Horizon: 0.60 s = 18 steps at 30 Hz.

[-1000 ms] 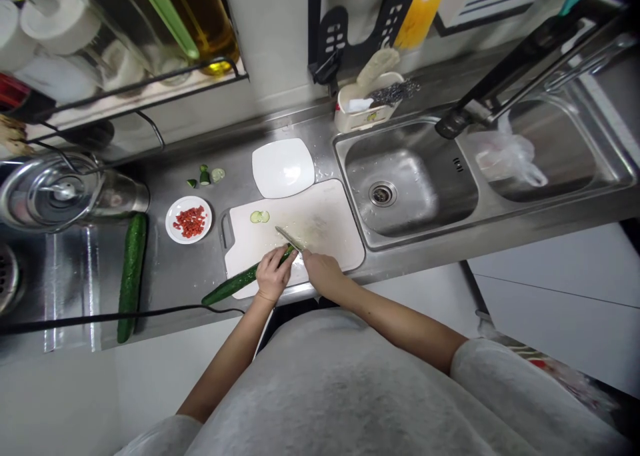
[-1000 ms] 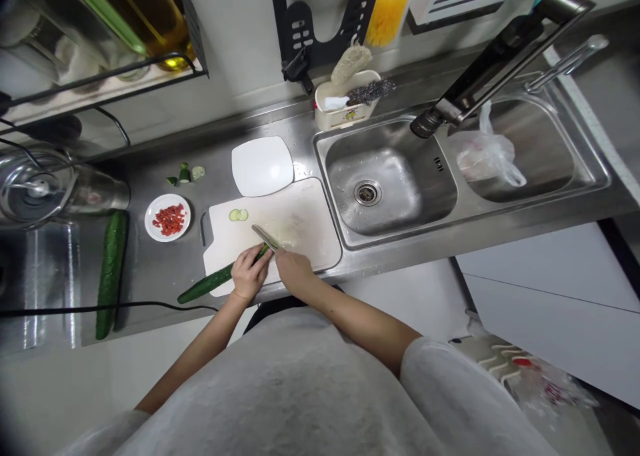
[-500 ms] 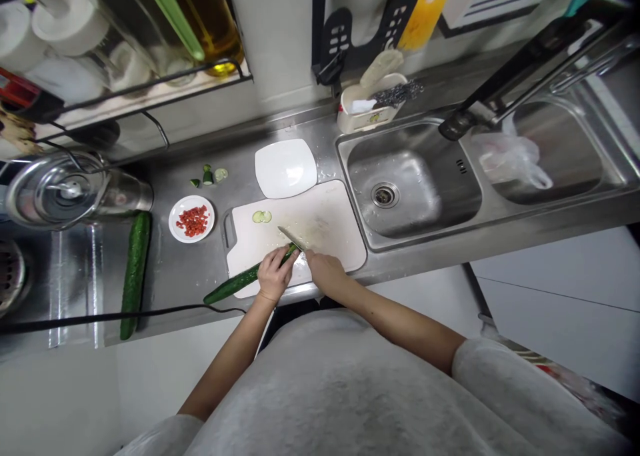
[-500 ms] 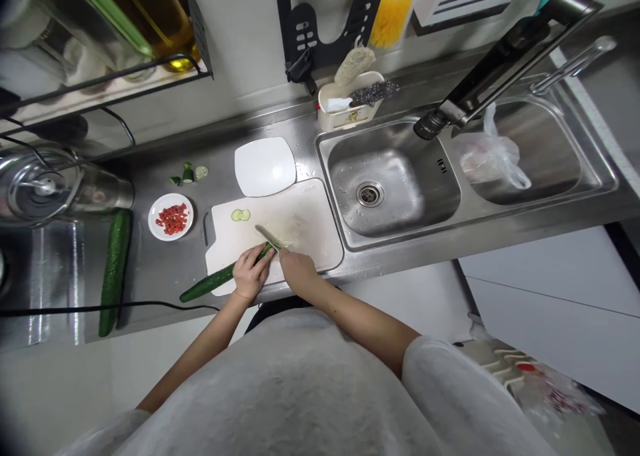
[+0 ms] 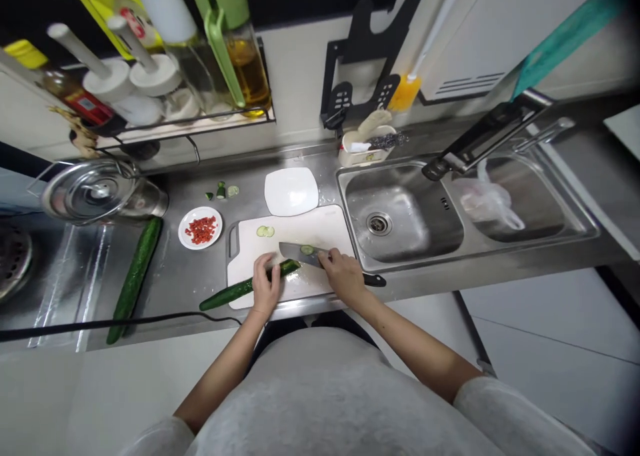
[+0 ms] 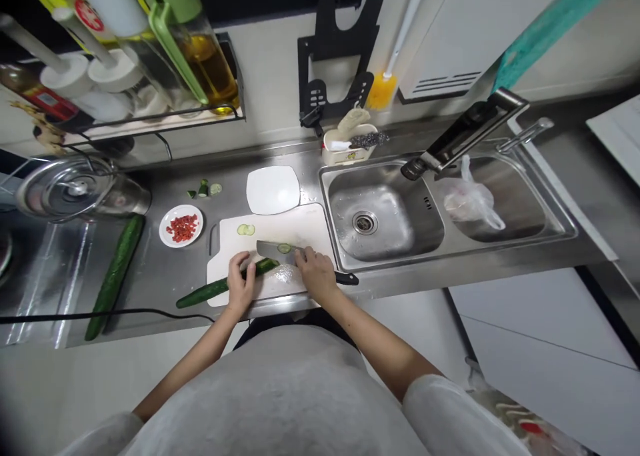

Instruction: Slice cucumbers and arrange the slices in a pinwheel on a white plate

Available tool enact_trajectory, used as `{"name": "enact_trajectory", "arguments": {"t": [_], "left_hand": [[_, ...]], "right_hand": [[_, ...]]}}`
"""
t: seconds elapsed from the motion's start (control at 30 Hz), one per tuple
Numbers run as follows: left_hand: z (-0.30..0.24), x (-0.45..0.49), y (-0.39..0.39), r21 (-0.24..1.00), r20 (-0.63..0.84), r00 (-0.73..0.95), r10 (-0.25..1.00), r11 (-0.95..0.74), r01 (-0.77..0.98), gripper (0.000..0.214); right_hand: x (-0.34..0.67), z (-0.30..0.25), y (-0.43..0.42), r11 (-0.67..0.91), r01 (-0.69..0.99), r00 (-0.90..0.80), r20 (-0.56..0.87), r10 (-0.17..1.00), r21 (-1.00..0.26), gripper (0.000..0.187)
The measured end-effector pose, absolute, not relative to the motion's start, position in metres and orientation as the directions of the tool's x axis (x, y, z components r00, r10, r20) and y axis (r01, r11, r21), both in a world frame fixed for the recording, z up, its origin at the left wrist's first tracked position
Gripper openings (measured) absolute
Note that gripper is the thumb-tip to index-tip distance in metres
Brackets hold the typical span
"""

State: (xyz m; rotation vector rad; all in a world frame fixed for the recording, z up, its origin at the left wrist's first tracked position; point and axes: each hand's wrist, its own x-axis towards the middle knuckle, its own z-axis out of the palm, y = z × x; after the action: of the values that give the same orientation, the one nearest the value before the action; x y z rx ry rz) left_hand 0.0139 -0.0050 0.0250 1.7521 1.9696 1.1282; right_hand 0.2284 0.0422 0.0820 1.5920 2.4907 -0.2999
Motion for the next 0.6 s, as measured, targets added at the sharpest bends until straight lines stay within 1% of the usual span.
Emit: {"name": "enact_trajectory", "arguments": {"t": [0.07, 0.1, 0.13, 0.23, 0.3, 0.4, 0.5, 0.6], "left_hand": [[0.034, 0.015, 0.005, 0.691, 0.279, -0.301, 0.912, 0.027, 0.723, 0.038], [0.039, 0.015, 0.012, 0.673, 0.265, -0.291, 0.919, 0.040, 0.739, 0.038], [0.044, 0.015, 0.019, 0.649, 0.229, -0.247, 0.942, 0.041, 0.760, 0.036], [0.061, 0.020, 0.041, 0.594, 0.032, -0.063, 0.997, 0.032, 0.804, 0.033], [0.071, 0.025, 0.052, 0.541, -0.063, -0.028, 0.998, 0.058, 0.839, 0.032], [0.081, 0.034, 0.061, 0.493, -0.157, 0.008, 0.987, 0.072, 0.867, 0.025], [0.087, 0.041, 0.065, 0.515, -0.225, 0.055, 0.973, 0.071, 0.854, 0.017], [0.089, 0.044, 0.068, 0.565, -0.229, 0.104, 0.968, 0.045, 0.824, 0.013]], "right_hand": [[0.233, 0.078, 0.044, 0.422, 0.904, -0.425, -0.201, 0.882, -0.060, 0.038], [0.234, 0.077, 0.045, 0.433, 0.900, -0.436, -0.183, 0.881, -0.054, 0.037], [0.235, 0.077, 0.046, 0.447, 0.893, -0.449, -0.169, 0.877, -0.050, 0.037], [0.234, 0.080, 0.048, 0.493, 0.869, -0.493, -0.142, 0.858, -0.040, 0.036], [0.233, 0.084, 0.048, 0.526, 0.850, -0.526, -0.138, 0.840, -0.032, 0.035], [0.231, 0.087, 0.046, 0.570, 0.821, -0.567, -0.142, 0.811, -0.021, 0.034], [0.232, 0.086, 0.043, 0.597, 0.802, -0.590, -0.137, 0.796, 0.017, 0.034], [0.235, 0.083, 0.042, 0.611, 0.790, -0.602, -0.125, 0.789, 0.054, 0.033]]}}
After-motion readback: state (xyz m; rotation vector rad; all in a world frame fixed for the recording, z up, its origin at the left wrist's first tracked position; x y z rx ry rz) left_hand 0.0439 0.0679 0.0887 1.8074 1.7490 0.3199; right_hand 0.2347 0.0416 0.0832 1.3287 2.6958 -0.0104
